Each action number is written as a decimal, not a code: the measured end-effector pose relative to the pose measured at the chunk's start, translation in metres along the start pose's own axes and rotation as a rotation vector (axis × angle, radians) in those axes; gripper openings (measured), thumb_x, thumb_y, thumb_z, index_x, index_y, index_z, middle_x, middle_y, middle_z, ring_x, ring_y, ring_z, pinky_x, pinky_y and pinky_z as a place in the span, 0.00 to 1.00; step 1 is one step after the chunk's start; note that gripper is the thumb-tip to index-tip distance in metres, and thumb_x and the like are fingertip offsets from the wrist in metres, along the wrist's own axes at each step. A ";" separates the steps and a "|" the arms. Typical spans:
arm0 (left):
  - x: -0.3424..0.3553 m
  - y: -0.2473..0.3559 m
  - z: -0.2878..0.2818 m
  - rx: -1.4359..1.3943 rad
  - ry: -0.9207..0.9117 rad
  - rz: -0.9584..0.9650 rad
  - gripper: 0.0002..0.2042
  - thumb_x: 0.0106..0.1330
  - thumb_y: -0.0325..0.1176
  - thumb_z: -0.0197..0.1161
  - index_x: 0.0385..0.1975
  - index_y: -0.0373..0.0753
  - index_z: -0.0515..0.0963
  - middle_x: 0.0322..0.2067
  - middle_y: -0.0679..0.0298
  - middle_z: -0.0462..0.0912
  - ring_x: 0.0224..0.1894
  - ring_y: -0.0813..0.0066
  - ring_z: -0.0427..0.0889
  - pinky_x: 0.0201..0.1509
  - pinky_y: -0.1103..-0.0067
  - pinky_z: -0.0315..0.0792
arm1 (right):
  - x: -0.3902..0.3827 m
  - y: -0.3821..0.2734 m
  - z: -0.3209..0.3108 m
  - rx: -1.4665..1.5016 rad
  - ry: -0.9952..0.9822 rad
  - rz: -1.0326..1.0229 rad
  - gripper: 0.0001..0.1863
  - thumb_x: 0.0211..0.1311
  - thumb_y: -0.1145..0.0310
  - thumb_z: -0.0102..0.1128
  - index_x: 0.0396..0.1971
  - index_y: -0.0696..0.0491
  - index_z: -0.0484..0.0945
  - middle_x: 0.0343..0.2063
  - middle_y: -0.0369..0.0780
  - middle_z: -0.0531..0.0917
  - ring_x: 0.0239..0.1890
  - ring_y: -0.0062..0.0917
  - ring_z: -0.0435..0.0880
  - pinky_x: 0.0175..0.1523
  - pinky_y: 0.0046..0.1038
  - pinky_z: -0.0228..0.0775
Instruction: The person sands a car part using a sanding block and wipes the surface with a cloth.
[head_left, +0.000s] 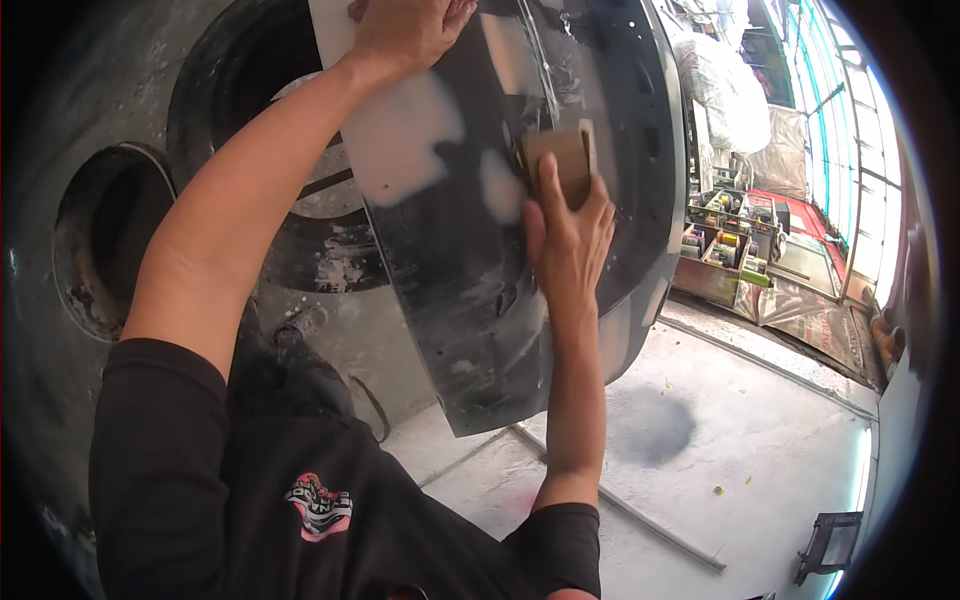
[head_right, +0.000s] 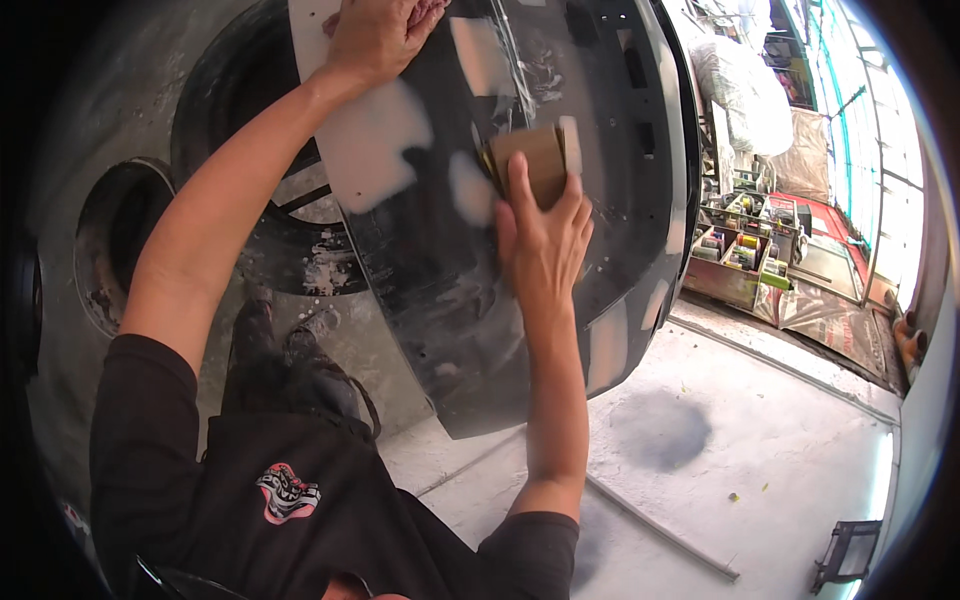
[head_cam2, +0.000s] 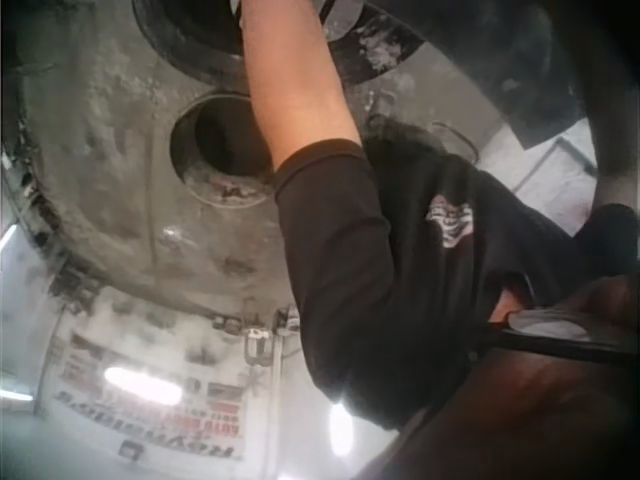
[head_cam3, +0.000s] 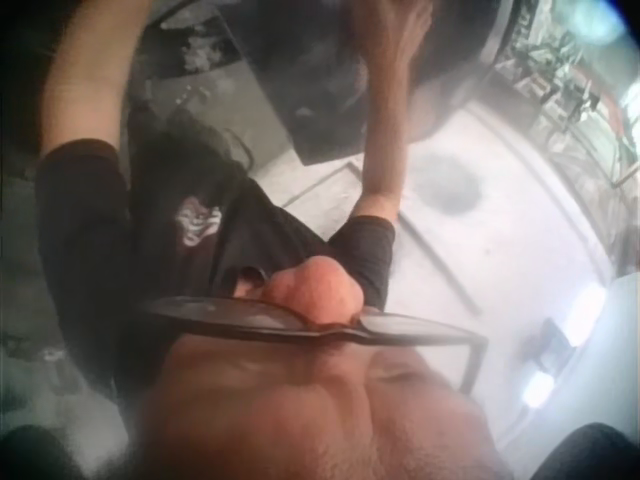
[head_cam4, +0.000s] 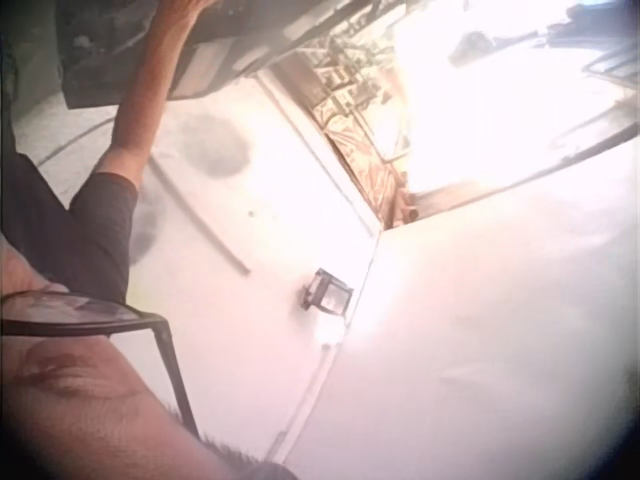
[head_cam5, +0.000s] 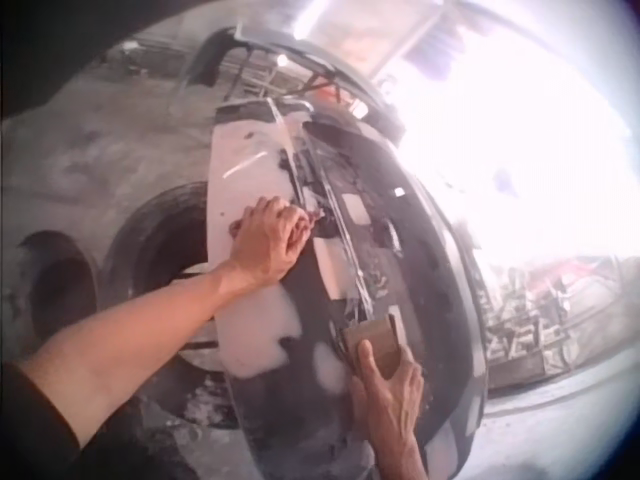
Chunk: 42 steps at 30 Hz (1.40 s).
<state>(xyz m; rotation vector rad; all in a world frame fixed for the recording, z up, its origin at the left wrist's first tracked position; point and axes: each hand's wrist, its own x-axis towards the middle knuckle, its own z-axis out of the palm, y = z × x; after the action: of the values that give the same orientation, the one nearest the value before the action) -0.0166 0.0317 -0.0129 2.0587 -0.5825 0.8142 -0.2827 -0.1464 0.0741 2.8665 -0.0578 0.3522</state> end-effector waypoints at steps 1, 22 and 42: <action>0.001 0.001 0.000 -0.003 -0.003 -0.003 0.10 0.70 0.40 0.66 0.43 0.42 0.79 0.42 0.55 0.79 0.49 0.51 0.78 0.54 0.55 0.70 | 0.015 0.000 0.000 -0.031 0.013 -0.008 0.37 0.64 0.59 0.74 0.73 0.28 0.73 0.65 0.59 0.69 0.57 0.54 0.76 0.60 0.50 0.70; 0.001 0.000 0.008 -0.056 -0.088 -0.034 0.12 0.72 0.41 0.65 0.46 0.41 0.79 0.45 0.55 0.80 0.52 0.51 0.77 0.58 0.55 0.69 | 0.052 -0.012 0.001 -0.078 0.030 0.067 0.36 0.64 0.61 0.73 0.72 0.28 0.73 0.68 0.61 0.66 0.62 0.54 0.73 0.62 0.52 0.67; -0.004 0.003 0.005 0.015 -0.080 -0.015 0.11 0.73 0.41 0.64 0.47 0.43 0.79 0.44 0.54 0.79 0.52 0.51 0.77 0.57 0.55 0.69 | 0.015 -0.017 0.003 -0.127 0.042 0.071 0.35 0.66 0.61 0.72 0.72 0.29 0.71 0.68 0.60 0.66 0.61 0.54 0.73 0.61 0.53 0.69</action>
<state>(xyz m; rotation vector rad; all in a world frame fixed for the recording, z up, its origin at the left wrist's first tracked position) -0.0200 0.0265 -0.0166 2.1150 -0.6059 0.7325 -0.2664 -0.1309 0.0702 2.7357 -0.1679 0.4068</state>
